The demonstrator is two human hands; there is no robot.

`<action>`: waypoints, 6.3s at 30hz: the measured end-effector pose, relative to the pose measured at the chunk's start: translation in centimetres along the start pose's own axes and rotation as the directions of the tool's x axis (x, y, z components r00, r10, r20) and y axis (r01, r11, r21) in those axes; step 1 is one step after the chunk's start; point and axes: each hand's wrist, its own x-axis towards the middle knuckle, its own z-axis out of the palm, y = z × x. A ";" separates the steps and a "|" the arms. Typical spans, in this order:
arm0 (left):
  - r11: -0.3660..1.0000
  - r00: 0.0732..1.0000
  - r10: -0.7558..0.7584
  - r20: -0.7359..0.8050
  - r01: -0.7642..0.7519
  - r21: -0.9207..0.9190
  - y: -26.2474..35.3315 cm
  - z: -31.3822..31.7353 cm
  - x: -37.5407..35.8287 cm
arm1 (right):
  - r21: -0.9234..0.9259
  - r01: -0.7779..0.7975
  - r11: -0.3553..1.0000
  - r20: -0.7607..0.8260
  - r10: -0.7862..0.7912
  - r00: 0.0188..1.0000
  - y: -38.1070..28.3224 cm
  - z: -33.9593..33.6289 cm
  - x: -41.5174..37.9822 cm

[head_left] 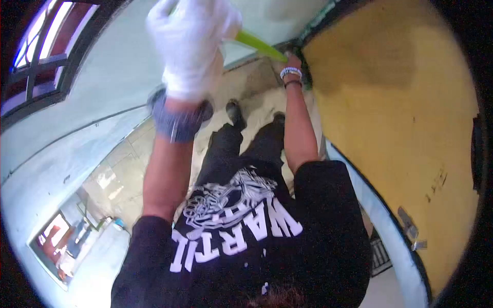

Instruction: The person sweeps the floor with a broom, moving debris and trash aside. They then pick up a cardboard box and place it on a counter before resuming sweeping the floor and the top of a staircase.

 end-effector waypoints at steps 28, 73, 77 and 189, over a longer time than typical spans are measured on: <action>0.982 0.939 -0.159 0.305 0.119 0.147 4.5 8.0 5.4 | 0.001 -0.189 0.982 0.275 0.181 0.944 -6.3 -15.5 -8.8; 0.990 0.502 0.112 0.858 -0.129 -0.053 2.3 8.1 -10.4 | 0.732 0.669 -0.129 -0.647 -0.440 0.622 -55.7 -43.2 -18.5; 0.988 0.525 0.101 0.845 -0.153 -0.024 1.5 7.0 -10.3 | 0.715 0.663 -0.220 -0.666 -0.502 0.552 -56.4 -41.8 -17.2; 0.875 -0.449 -0.373 0.812 -0.462 0.147 -9.9 -1.4 -15.9 | 0.834 -0.079 0.546 -0.523 0.735 -0.432 -39.0 -34.0 -30.1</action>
